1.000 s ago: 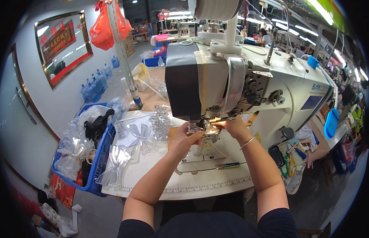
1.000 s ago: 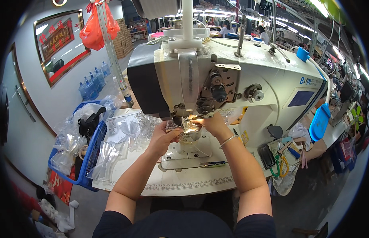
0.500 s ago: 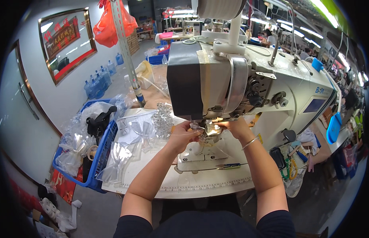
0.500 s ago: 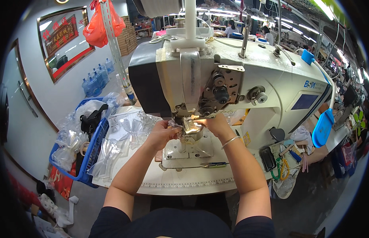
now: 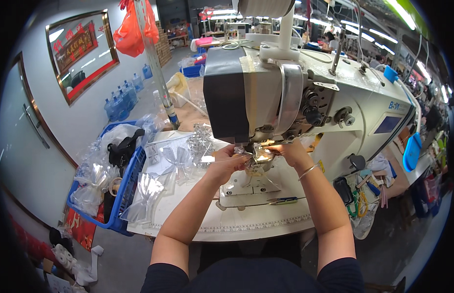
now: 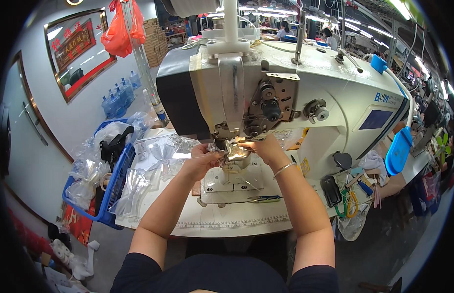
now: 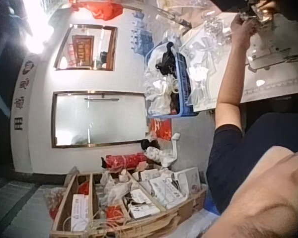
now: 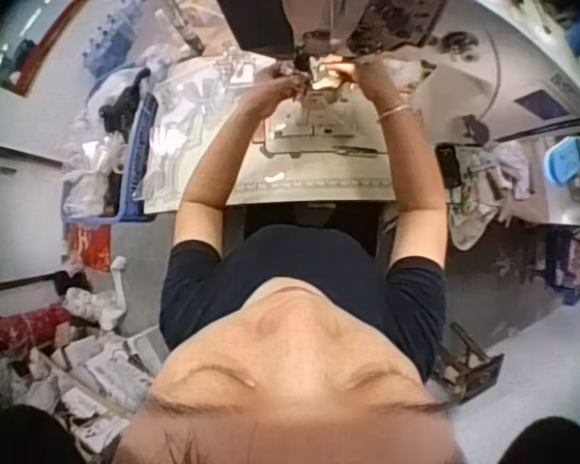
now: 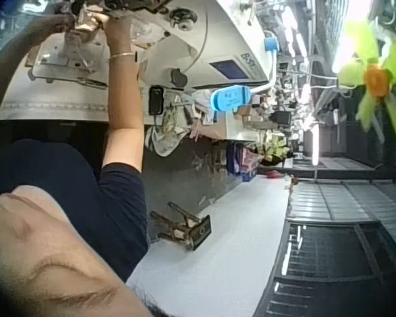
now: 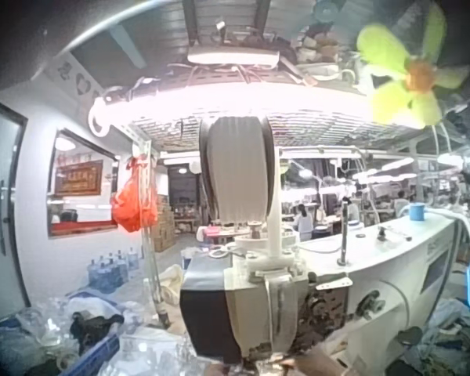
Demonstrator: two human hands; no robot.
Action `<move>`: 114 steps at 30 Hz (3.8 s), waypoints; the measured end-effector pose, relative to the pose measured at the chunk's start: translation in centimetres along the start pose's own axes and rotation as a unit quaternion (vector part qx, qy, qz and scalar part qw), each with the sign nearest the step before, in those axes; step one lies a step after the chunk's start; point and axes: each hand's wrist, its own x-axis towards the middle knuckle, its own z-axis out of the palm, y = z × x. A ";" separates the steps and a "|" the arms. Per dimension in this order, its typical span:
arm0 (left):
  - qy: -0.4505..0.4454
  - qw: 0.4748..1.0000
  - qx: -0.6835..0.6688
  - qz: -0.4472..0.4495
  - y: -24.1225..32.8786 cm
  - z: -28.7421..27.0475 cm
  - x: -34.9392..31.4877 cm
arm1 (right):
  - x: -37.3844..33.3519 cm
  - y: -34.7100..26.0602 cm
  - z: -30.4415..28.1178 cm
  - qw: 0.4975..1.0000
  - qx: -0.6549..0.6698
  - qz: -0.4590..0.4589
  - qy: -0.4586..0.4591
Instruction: The person repeatedly sews small transparent plastic pieces using a sewing machine, then trims the excess thread with scissors. They handle the pieces one at a time, aligning them under the needle, sewing, and cutting the thread before moving to the next piece.
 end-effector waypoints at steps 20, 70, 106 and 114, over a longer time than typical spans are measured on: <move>0.057 0.932 -0.040 0.355 -5.2 -7.4 -11.8 | -18.0 6.9 2.5 0.981 -0.138 -0.040 0.132; 0.021 0.816 0.518 0.257 -4.4 -0.8 -16.1 | -14.5 0.5 9.5 0.888 0.403 0.119 -0.186; 0.207 0.919 0.277 0.191 -5.4 -0.7 -15.4 | -15.8 -2.8 7.6 0.954 -0.213 -0.194 -0.076; 0.194 0.913 0.300 0.198 -5.5 -0.4 -15.2 | -15.5 -2.8 8.7 0.928 -0.269 -0.246 -0.082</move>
